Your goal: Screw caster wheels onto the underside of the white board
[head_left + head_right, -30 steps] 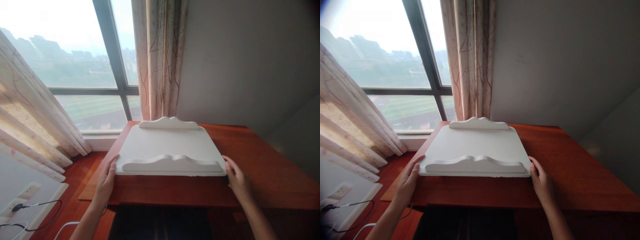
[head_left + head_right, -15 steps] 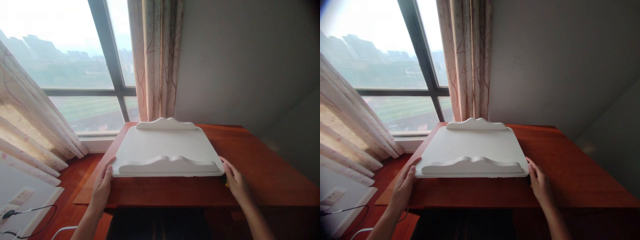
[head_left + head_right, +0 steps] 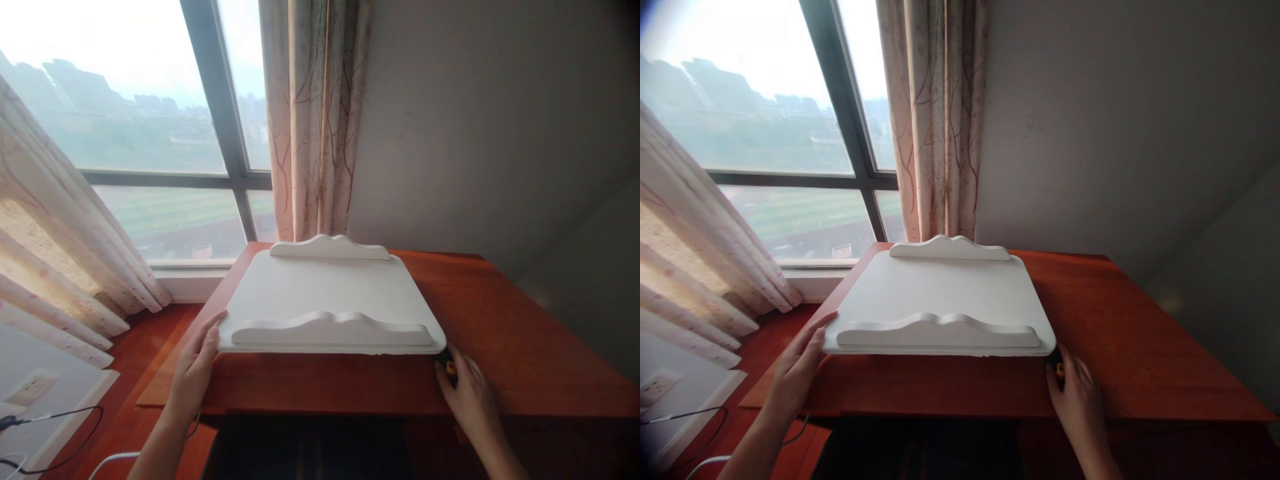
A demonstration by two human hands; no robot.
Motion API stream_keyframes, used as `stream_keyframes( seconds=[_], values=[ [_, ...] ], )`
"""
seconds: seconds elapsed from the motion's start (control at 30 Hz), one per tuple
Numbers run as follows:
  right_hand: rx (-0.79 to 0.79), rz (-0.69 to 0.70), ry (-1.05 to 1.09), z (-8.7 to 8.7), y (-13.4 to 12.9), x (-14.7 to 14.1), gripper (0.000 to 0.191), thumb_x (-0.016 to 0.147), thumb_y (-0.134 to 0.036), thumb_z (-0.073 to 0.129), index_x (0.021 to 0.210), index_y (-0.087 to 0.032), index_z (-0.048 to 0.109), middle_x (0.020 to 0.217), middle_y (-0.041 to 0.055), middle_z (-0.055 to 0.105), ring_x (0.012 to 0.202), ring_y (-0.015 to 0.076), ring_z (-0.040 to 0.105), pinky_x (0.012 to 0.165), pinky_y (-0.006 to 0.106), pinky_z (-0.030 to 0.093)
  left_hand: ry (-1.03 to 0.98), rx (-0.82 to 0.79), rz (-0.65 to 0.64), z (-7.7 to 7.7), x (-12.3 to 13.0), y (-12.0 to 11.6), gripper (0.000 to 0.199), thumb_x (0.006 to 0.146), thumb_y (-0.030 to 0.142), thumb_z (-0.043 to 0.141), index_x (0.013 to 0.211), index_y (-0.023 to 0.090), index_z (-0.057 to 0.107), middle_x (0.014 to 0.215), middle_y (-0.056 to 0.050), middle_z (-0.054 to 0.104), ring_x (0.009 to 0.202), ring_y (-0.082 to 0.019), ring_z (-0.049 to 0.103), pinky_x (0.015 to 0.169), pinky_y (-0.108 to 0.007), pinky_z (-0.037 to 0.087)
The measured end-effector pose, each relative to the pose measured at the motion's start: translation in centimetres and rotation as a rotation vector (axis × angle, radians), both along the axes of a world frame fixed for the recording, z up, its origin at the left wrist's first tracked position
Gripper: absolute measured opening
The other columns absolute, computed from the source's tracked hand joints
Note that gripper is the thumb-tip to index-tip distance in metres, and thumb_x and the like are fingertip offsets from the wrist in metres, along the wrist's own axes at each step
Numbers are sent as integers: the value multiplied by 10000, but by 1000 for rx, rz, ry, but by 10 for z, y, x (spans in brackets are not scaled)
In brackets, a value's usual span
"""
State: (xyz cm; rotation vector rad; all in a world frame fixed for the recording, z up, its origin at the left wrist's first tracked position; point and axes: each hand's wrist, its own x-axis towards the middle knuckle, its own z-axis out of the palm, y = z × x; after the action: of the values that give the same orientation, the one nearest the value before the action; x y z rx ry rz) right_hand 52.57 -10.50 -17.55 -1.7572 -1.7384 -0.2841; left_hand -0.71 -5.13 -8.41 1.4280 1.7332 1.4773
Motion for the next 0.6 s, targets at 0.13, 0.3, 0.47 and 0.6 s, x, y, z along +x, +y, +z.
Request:
stream_keyframes(
  seconds=[0.13,0.3,0.47,0.6],
  values=[
    [-5,-16,-13,1,2,-1,539,1015,-505,421,1390,-127,506,1254,230,675,1130,371,658,952,551,547,-123,-6,3,-8,5,0,631,948,643,522,1365,185,639,1409,-98,630,1306,-322,570,1149,-448,429],
    [-6,-24,-24,4,4,-6,559,1007,-541,437,1369,-125,528,1243,231,680,1132,383,647,950,550,542,-256,-31,-4,-16,10,0,669,947,637,534,1443,190,580,1402,-98,630,1223,-294,622,1120,-430,467],
    [-17,-97,-5,8,3,-13,546,1018,-530,412,1363,-133,560,1210,224,693,1094,387,662,911,548,543,-208,-19,23,-14,10,-1,635,953,633,518,1416,208,610,1390,-75,637,1214,-291,623,1111,-423,481],
    [-9,-74,63,9,0,-14,584,1019,-544,398,1375,-116,573,1270,232,678,1159,379,650,979,542,518,-161,3,32,-14,11,-1,638,949,642,501,1394,203,630,1289,-73,692,1205,-297,629,1072,-417,510]
  ],
)
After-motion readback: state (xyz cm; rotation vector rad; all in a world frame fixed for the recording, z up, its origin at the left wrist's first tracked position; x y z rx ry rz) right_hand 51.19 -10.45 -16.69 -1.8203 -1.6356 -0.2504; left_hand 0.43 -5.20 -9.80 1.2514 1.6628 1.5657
